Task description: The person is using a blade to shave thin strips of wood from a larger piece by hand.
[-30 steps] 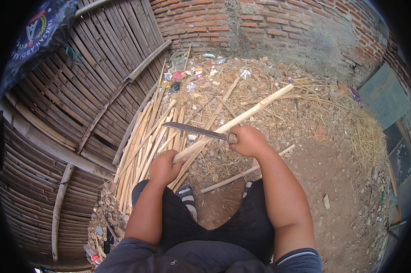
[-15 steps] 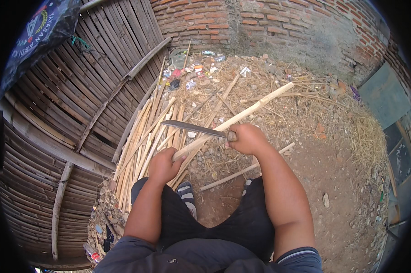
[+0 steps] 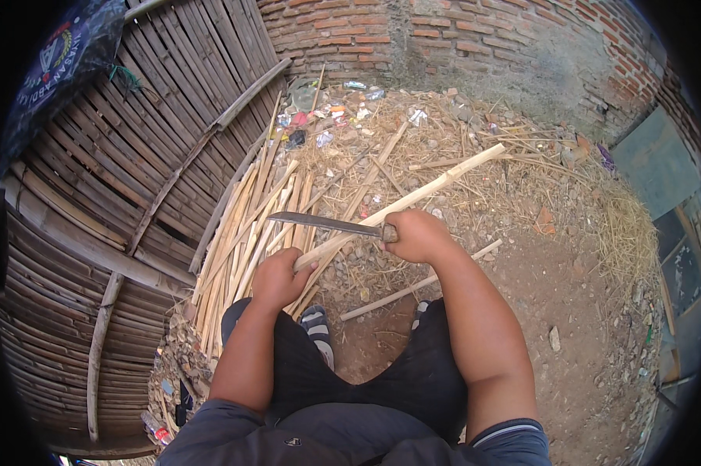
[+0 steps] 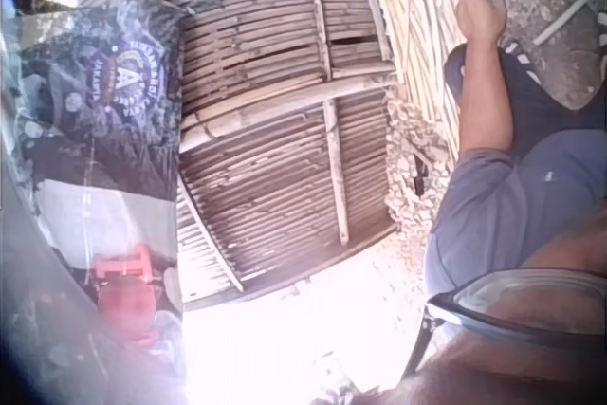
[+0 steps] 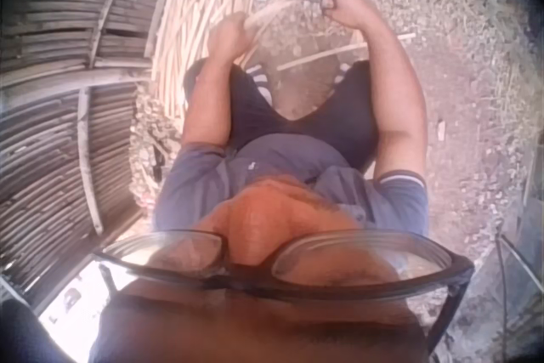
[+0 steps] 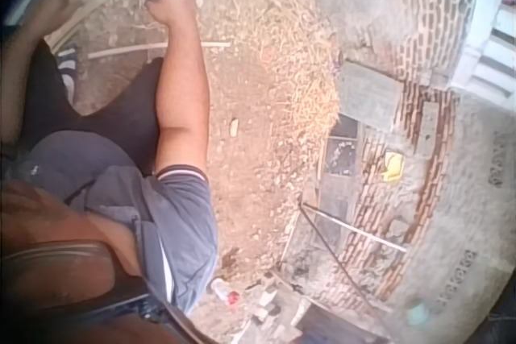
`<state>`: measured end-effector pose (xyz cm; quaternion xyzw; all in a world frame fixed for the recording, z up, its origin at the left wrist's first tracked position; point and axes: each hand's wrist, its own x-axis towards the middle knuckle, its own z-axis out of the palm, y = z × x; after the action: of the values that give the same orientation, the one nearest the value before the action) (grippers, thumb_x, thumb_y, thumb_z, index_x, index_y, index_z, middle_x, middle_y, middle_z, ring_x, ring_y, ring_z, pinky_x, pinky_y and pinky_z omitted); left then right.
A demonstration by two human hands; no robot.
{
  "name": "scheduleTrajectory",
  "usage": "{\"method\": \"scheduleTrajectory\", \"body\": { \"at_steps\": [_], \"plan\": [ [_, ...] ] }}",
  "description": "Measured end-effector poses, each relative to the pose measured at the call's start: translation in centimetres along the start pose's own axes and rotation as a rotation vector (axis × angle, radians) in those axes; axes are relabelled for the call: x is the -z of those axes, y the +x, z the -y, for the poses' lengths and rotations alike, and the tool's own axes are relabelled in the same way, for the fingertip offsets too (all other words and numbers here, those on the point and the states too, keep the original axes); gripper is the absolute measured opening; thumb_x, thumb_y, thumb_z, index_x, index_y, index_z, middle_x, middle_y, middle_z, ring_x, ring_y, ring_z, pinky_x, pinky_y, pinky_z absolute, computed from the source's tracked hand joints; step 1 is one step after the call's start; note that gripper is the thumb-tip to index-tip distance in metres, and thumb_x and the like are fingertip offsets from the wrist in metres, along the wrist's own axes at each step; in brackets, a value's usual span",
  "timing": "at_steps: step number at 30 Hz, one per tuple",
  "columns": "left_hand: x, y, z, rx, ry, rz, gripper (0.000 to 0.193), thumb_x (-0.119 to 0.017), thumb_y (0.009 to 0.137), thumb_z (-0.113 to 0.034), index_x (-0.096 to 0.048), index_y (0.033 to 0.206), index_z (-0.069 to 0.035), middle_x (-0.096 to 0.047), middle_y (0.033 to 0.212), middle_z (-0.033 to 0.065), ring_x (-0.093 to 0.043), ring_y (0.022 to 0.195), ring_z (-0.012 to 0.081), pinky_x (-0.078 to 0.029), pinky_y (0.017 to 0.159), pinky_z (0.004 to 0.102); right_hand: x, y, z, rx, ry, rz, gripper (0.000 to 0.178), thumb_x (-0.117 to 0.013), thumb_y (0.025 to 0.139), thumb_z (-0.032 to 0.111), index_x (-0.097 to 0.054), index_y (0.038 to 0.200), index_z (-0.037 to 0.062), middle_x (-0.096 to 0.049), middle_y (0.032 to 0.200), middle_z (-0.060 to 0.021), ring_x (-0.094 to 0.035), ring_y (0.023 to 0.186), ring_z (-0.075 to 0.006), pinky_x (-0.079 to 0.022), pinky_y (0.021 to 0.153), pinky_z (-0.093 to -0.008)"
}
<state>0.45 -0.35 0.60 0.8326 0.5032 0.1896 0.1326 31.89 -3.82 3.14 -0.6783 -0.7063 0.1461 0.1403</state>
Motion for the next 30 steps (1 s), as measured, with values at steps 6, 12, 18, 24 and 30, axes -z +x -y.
{"method": "scheduleTrajectory", "body": {
  "at_steps": [6, 12, 18, 24, 30],
  "plan": [
    [0.1, 0.0, 0.2, 0.003, 0.014, 0.057, 0.042, -0.074, 0.097, -0.046, -0.073, 0.099, -0.005, -0.074, 0.097, 0.0198, -0.072, 0.095, 0.0431, -0.056, 0.083, 0.0536, -0.3, 0.1, -0.1, 0.024, -0.01, 0.042, 0.039, -0.089, 0.083, 0.036, -0.075, 0.106, 0.0082, -0.077, 0.098, -0.0198, -0.074, 0.098, -0.042, -0.057, 0.086, -0.0512],
    [0.2, -0.1, 0.4, 0.002, 0.045, 0.101, 0.041, -0.074, 0.097, -0.047, -0.074, 0.101, -0.006, -0.075, 0.1, 0.0202, -0.072, 0.096, 0.043, -0.056, 0.084, 0.0541, 0.0, 0.1, 1.0, -0.01, -0.049, 0.127, 0.043, -0.087, 0.084, 0.038, -0.077, 0.116, 0.0114, -0.078, 0.109, -0.017, -0.074, 0.106, -0.039, -0.058, 0.092, -0.0495],
    [0.4, -0.1, 0.3, 0.017, 0.032, 0.126, 0.041, -0.074, 0.097, -0.048, -0.074, 0.104, -0.007, -0.075, 0.1, 0.0209, -0.072, 0.098, 0.0435, -0.056, 0.085, 0.0544, -0.1, 0.0, 1.0, -0.004, -0.053, 0.137, 0.045, -0.088, 0.083, 0.04, -0.077, 0.113, 0.0089, -0.077, 0.104, -0.0183, -0.074, 0.103, -0.0396, -0.058, 0.089, -0.0497],
    [0.5, -0.2, 0.3, 0.021, -0.029, 0.087, 0.042, -0.075, 0.097, -0.046, -0.074, 0.101, -0.005, -0.074, 0.096, 0.0217, -0.072, 0.095, 0.0436, -0.056, 0.083, 0.0538, 0.8, -0.7, -0.4, -0.009, 0.018, 0.082, 0.044, -0.092, 0.079, 0.036, -0.076, 0.107, 0.0052, -0.075, 0.096, -0.0197, -0.073, 0.097, -0.0412, -0.057, 0.084, -0.0489],
    [0.7, 0.0, 0.2, 0.004, -0.061, -0.01, 0.038, -0.079, 0.095, -0.04, -0.074, 0.098, -0.002, -0.072, 0.09, 0.0214, -0.071, 0.087, 0.0433, -0.055, 0.077, 0.0518, 2.5, -1.7, 0.0, -0.004, 0.033, -0.066, 0.042, -0.093, 0.079, 0.033, -0.076, 0.105, 0.0049, -0.073, 0.086, -0.019, -0.071, 0.083, -0.0401, -0.055, 0.075, -0.0479]
  ]
}}
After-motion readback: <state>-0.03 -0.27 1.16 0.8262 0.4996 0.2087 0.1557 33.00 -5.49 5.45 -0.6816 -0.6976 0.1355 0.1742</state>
